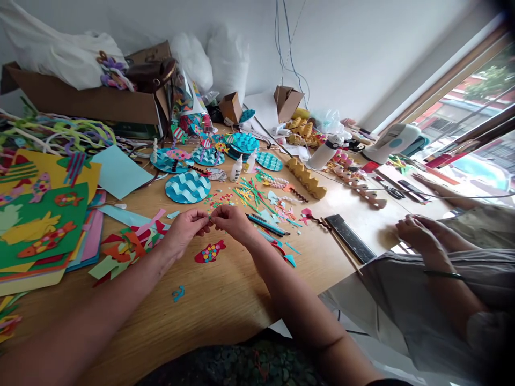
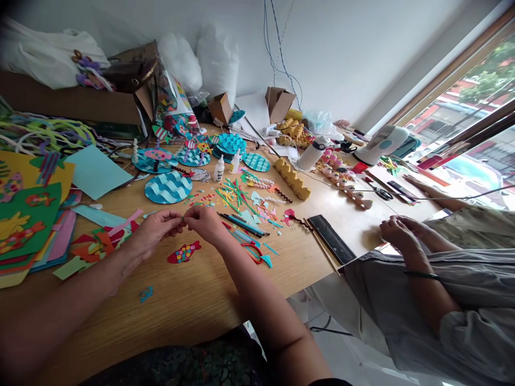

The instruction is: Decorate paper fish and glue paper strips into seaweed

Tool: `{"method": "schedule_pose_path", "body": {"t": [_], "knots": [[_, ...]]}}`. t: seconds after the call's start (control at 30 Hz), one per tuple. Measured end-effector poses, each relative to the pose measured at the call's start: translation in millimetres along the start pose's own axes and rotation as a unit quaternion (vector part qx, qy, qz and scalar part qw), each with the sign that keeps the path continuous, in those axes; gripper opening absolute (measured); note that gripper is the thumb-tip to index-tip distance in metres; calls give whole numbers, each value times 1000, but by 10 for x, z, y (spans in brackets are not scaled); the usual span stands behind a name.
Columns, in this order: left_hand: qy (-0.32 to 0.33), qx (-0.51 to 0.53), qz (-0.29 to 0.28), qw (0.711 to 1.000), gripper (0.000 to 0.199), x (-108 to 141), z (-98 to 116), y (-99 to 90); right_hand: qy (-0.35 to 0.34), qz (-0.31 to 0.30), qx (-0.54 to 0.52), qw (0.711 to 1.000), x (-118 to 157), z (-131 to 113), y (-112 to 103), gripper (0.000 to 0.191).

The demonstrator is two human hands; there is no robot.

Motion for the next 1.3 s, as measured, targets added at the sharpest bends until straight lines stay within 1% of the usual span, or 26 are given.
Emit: {"method": "schedule_pose_path", "body": {"t": [0.13,0.2,0.27,0.33,0.4,0.43,0.5,0.6,0.67,0.83,0.93,1.0,1.03,1.1,1.13,1.2,1.23,1.3], "knots": [[-6,8,2,1000,26,-38,-21,-24,1,0,-1,1000,-15,29,-9,5],[-9,14,5,1000,27,-49,-41,-52,13,15,6,1000,-20,61,-49,3],[-10,21,10,1000,27,-56,-56,-85,28,40,41,998,-25,96,-116,2],[-8,27,16,999,26,-58,-64,-115,35,53,80,995,-35,117,-167,6],[-6,34,20,999,26,-60,-67,-136,39,59,84,994,-49,131,-186,11],[-5,37,21,999,26,-61,-68,-142,41,63,64,995,-56,136,-187,12],[-3,44,23,999,26,-60,-65,-145,50,75,-15,996,-60,155,-174,14],[7,60,21,998,25,-49,-39,-127,73,88,-152,982,-48,193,-121,16],[19,81,10,996,22,-41,-10,-98,82,92,-199,972,-37,214,-93,16],[20,133,-22,991,17,-53,-9,-42,59,88,-212,972,-50,237,-57,16],[15,165,-28,986,18,-64,-32,-42,56,87,-200,974,-74,274,-37,10],[11,183,-33,983,19,-65,-42,-37,58,82,-170,980,-89,298,-33,6],[8,188,-34,981,19,-63,-45,-37,54,78,-137,986,-95,296,-43,8],[4,188,-27,982,22,-57,-47,-49,28,78,-16,996,-102,238,-106,15],[2,182,-19,983,23,-53,-48,-63,5,82,59,995,-100,177,-149,16],[-2,157,-1,988,25,-43,-47,-97,-35,84,188,978,-84,30,-209,14],[-3,138,7,990,26,-37,-42,-113,-46,78,229,969,-73,-33,-219,13],[2,87,23,996,27,-25,-17,-141,-55,53,264,962,-51,-131,-199,12]]}}
Point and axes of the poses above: each hand's wrist, its own x-axis away from the middle knuckle, its own y-axis out of the palm, z = x × y, the point moved 8 cm from there along -x, towards the middle knuckle, and after that the axes turned 9 degrees about -y, right-handed, at the moved point
